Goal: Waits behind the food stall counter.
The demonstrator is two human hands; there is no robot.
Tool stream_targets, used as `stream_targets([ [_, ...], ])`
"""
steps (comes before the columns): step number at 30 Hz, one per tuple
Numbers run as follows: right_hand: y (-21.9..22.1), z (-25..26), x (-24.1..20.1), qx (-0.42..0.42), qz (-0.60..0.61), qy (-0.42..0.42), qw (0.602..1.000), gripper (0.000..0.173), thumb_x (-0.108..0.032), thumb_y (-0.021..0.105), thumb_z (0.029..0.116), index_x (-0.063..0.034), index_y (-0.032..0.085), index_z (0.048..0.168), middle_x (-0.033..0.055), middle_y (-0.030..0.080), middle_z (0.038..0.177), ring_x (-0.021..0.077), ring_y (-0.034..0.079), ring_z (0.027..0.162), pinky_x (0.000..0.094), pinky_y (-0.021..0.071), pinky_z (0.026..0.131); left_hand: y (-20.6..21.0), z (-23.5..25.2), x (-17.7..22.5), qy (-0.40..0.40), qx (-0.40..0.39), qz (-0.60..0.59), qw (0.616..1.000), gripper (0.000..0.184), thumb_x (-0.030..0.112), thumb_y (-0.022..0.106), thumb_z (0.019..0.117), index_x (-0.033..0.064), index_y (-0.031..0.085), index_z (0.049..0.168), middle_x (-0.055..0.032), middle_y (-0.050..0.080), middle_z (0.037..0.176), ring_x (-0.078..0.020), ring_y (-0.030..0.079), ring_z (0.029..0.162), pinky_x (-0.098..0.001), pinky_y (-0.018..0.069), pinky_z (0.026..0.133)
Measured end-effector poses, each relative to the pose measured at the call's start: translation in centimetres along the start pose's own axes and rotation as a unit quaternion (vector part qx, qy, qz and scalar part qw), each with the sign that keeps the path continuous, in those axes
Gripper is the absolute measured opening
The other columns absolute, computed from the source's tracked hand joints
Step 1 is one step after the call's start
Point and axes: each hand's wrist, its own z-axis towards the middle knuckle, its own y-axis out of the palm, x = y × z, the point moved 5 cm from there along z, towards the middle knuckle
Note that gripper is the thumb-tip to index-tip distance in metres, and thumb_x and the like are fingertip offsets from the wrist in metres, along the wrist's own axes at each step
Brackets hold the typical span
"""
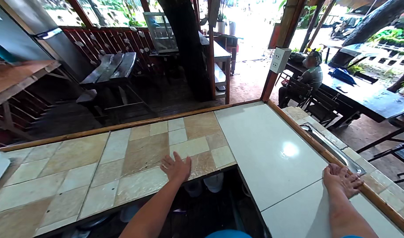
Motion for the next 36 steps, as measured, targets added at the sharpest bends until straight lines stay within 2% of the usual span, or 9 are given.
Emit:
stream_targets([
  [15, 0.21, 0.16, 0.12, 0.000, 0.003, 0.001, 1.000, 0.077, -0.056, 0.043, 0.1030, -0.0153, 0.021, 0.165, 0.0222, 0.010, 0.170, 0.0432, 0.009, 0.156, 0.0663, 0.0125, 0.121, 0.29, 0.13, -0.06, -0.003, 0.000, -0.002, 1.000, 0.087, 0.067, 0.033, 0.1017, 0.0081, 0.016, 0.164, -0.0317, 0.007, 0.167, -0.0485, 0.007, 0.155, -0.0653, 0.0059, 0.122],
  [18, -0.17, -0.08, 0.01, 0.000, 0.010, -0.008, 1.000, 0.078, -0.055, 0.046, 0.1025, -0.0132, 0.023, 0.164, 0.0244, 0.010, 0.169, 0.0447, 0.010, 0.156, 0.0673, 0.0133, 0.121, 0.10, -0.05, -0.09, 0.011, 0.006, -0.013, 1.000, 0.088, 0.065, 0.035, 0.1018, 0.0047, 0.018, 0.163, -0.0336, 0.007, 0.166, -0.0510, 0.007, 0.154, -0.0678, 0.0058, 0.121],
  [29, 0.13, 0.04, 0.13, -0.001, 0.011, -0.005, 1.000, 0.079, -0.056, 0.044, 0.1019, -0.0146, 0.021, 0.165, 0.0226, 0.011, 0.170, 0.0422, 0.010, 0.156, 0.0660, 0.0116, 0.122, -0.12, -0.16, 0.06, 0.003, 0.002, -0.005, 1.000, 0.088, 0.066, 0.034, 0.1019, 0.0057, 0.017, 0.164, -0.0325, 0.008, 0.166, -0.0496, 0.007, 0.154, -0.0661, 0.0063, 0.121],
  [36, -0.05, -0.05, 0.00, -0.002, -0.003, 0.002, 1.000, 0.077, -0.056, 0.044, 0.1026, -0.0150, 0.023, 0.164, 0.0228, 0.012, 0.169, 0.0425, 0.011, 0.156, 0.0654, 0.0141, 0.121, -0.12, -0.20, 0.00, 0.005, -0.001, -0.002, 1.000, 0.088, 0.066, 0.033, 0.1019, 0.0062, 0.016, 0.164, -0.0327, 0.007, 0.166, -0.0501, 0.007, 0.154, -0.0666, 0.0058, 0.121],
])
